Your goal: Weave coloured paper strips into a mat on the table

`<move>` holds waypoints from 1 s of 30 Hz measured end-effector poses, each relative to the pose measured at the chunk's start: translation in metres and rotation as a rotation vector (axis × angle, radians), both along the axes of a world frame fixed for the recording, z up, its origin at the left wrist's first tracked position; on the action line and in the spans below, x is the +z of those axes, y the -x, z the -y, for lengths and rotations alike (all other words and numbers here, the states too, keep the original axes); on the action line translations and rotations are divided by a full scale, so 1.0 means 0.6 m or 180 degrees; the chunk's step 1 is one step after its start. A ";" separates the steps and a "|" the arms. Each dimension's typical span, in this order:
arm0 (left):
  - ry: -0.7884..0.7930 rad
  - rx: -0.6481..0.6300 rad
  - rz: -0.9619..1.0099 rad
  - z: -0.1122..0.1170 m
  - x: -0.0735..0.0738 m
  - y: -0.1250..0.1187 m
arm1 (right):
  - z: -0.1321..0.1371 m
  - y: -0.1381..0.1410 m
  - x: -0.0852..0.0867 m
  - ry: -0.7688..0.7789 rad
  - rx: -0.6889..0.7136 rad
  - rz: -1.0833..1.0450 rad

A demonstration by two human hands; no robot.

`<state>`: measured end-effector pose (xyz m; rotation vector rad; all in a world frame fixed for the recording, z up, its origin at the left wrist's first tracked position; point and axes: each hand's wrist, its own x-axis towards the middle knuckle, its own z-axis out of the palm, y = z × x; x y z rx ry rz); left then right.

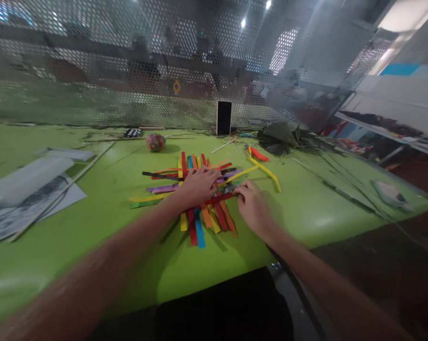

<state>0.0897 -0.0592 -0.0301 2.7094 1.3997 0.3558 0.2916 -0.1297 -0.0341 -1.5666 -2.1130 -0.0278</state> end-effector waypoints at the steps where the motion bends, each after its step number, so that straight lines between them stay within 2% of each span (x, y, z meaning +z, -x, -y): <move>1: 0.0001 -0.0001 0.0012 0.001 0.000 0.001 | 0.000 0.001 -0.001 0.0007 -0.0040 0.0048; 14: -0.0088 -0.0077 0.0134 0.001 -0.004 0.006 | 0.005 0.011 0.008 -0.0093 -0.0015 0.0623; 22: -0.0213 -0.0155 0.0134 0.000 -0.009 0.005 | 0.051 -0.013 0.026 0.0084 0.0297 0.0921; 30: -0.0277 -0.0222 0.0073 0.005 -0.005 0.007 | 0.097 -0.040 0.021 -0.0016 0.0694 0.0918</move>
